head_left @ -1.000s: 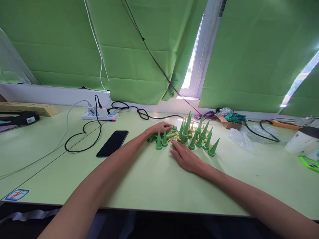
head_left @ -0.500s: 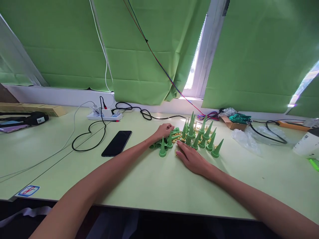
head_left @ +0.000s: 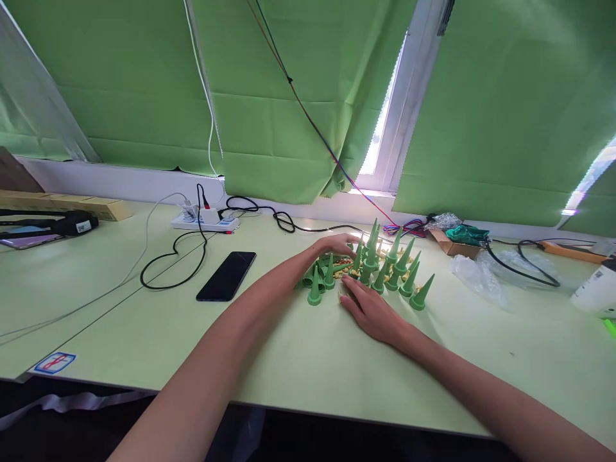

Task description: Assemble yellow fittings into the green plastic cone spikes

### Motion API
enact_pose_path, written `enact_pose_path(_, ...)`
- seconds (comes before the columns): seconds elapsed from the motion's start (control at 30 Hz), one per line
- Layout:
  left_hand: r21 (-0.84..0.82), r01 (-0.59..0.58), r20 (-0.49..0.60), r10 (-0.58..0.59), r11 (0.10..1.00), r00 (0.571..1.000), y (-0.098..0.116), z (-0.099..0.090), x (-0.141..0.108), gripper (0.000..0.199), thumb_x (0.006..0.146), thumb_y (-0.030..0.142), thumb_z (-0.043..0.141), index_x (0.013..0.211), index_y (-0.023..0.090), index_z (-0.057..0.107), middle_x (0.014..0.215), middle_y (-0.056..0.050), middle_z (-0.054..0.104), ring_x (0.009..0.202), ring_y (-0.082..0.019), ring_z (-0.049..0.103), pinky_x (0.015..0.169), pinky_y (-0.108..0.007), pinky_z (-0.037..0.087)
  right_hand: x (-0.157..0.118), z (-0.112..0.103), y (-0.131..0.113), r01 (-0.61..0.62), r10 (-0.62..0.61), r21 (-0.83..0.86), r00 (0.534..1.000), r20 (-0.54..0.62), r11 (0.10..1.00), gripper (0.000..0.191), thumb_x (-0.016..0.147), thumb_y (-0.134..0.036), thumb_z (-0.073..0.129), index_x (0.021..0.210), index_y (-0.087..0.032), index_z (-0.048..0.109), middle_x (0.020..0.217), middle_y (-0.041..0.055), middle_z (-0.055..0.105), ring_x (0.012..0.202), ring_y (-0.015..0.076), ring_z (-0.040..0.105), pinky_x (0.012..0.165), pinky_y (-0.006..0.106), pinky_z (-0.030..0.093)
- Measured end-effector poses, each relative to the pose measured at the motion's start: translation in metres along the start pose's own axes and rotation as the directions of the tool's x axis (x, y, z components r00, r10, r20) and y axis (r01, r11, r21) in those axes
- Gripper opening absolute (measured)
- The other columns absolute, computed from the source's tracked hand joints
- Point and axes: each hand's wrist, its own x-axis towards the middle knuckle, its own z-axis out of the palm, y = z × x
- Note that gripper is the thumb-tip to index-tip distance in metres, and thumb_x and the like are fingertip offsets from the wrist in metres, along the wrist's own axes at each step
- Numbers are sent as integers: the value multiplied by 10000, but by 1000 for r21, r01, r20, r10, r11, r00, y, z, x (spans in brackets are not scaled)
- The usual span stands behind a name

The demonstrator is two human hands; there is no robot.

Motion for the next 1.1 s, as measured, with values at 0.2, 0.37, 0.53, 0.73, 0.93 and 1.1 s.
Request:
enact_pose_path(0.2,-37,39,47,-37,999,998,-6,8,12,563,689,153,676,1247,219,684,1322,-27,650,1175,-237,601,958,-271,492,1,2,2,10,-10,14,1000,-19,1000,549,1044,-465,310,1499,-169,398,1558,126,420,1435,288,397,1153,478,372)
enact_pose_path(0.37,-73,52,0,-52,996,999,-8,17,16,503,698,175,657,1198,189,707,1213,-40,697,1043,-219,645,889,-264,515,1,2,4,44,-43,9,998,-45,999,506,1046,-442,322,1475,-198,427,1527,120,462,1392,286,455,1134,483,395)
enact_pose_path(0.53,-89,52,-71,-58,995,996,-9,22,15,394,713,217,652,1091,145,738,1092,-57,726,942,-213,662,824,-270,521,1,5,7,43,-44,-7,998,-52,999,505,1046,-449,328,1474,-204,434,1524,117,468,1388,292,461,1131,486,398)
enact_pose_path(0.73,-84,56,-108,-65,995,992,-8,22,10,287,694,233,680,948,121,754,938,-50,732,867,-207,658,757,-269,504,2,4,6,47,-48,-11,997,-61,999,474,1045,-420,343,1446,-192,453,1503,131,487,1365,292,489,1106,476,429)
enact_pose_path(0.93,-87,73,-117,-83,994,990,-6,19,6,263,658,243,705,884,121,762,830,-30,726,770,-190,643,723,-265,497,2,2,4,56,-57,-8,996,-66,998,450,1042,-405,355,1414,-180,471,1475,137,510,1331,287,521,1088,464,447)
enact_pose_path(1.1,-101,81,-96,-91,992,991,-7,16,4,212,623,212,717,816,134,760,780,-11,721,740,-177,631,716,-253,496,1,1,2,58,-58,-3,996,-66,998,440,1043,-409,349,1407,-195,473,1470,125,515,1328,283,523,1081,459,452)
